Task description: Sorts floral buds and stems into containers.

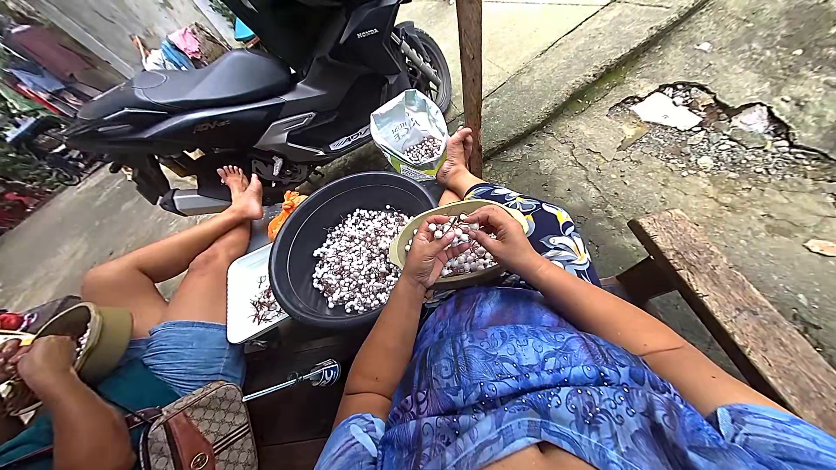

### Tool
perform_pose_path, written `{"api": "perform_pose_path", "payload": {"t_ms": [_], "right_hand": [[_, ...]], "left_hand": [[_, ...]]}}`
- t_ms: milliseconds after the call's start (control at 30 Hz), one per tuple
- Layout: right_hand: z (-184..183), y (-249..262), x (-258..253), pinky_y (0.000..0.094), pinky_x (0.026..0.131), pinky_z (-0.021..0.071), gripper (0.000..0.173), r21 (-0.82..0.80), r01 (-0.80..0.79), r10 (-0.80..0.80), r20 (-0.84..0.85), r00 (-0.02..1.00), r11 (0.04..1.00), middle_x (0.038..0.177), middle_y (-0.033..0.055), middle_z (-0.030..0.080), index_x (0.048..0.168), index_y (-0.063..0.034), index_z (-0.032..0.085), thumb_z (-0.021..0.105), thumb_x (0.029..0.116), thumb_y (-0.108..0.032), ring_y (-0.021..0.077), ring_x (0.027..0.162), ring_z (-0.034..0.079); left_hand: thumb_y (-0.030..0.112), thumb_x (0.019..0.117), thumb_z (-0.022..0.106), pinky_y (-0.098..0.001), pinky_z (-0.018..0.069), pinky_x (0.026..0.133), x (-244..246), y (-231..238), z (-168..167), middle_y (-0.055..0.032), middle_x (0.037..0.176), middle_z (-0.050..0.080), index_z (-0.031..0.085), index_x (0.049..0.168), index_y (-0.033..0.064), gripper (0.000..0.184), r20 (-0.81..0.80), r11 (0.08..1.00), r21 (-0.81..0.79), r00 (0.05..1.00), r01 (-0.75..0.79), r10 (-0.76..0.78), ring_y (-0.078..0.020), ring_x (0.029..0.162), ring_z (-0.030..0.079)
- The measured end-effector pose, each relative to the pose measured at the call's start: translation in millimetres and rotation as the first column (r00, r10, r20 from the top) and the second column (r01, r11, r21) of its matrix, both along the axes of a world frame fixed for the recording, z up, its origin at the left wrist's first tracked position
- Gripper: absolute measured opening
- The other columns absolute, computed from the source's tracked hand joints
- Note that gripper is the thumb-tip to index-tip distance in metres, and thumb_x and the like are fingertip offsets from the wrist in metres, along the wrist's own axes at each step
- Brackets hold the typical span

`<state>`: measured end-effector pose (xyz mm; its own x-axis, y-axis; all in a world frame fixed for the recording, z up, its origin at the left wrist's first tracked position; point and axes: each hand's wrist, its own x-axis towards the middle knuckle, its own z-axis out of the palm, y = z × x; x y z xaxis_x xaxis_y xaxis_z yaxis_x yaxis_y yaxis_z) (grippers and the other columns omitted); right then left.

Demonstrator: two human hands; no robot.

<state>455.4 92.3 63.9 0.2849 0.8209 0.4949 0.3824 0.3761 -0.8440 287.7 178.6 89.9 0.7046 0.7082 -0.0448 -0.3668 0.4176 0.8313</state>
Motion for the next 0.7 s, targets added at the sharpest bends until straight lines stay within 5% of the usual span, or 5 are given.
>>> {"api": "perform_pose_path", "payload": {"t_ms": [133,333,700], "right_hand": [[-1.1,-0.3,1.1,0.0299,0.082,0.0597,0.016,0.005,0.013,-0.013,-0.045,0.999,1.000,0.114,0.0132,0.065,0.110,0.0003,0.069,0.069,0.0943,-0.004,0.0150,0.094,0.067],[-1.6,-0.6,1.3,0.0286,0.080,0.0595,0.016,-0.008,0.034,-0.035,-0.101,0.994,0.999,0.112,0.0131,0.065,0.109,0.0009,0.067,0.069,0.0937,-0.003,0.0132,0.089,0.067],[-0.7,-1.1,4.3,0.0297,0.081,0.0591,0.016,-0.018,0.042,-0.043,-0.104,0.994,0.999,0.117,0.0143,0.065,0.110,0.0014,0.064,0.068,0.0942,-0.003,0.0147,0.092,0.068]], "left_hand": [[0.000,0.0925,0.065,-0.0520,0.0609,0.086,-2.6,3.9,-3.5,-0.0135,0.125,0.066,0.061,0.114,0.0162,0.028,0.089,0.998,-0.062,0.996,0.007,-0.002,-0.0317,0.104,0.071],[0.004,0.0902,0.071,-0.0499,0.0602,0.089,-1.8,3.5,-3.7,-0.0127,0.117,0.070,0.065,0.110,0.0180,0.026,0.193,0.992,-0.107,0.978,-0.064,0.084,-0.0291,0.100,0.072],[0.002,0.0973,0.060,-0.0509,0.0617,0.085,-6.0,8.9,-3.1,-0.0174,0.118,0.069,0.064,0.111,0.0122,0.017,0.211,0.969,-0.203,0.961,-0.137,0.180,-0.0333,0.100,0.072]]}}
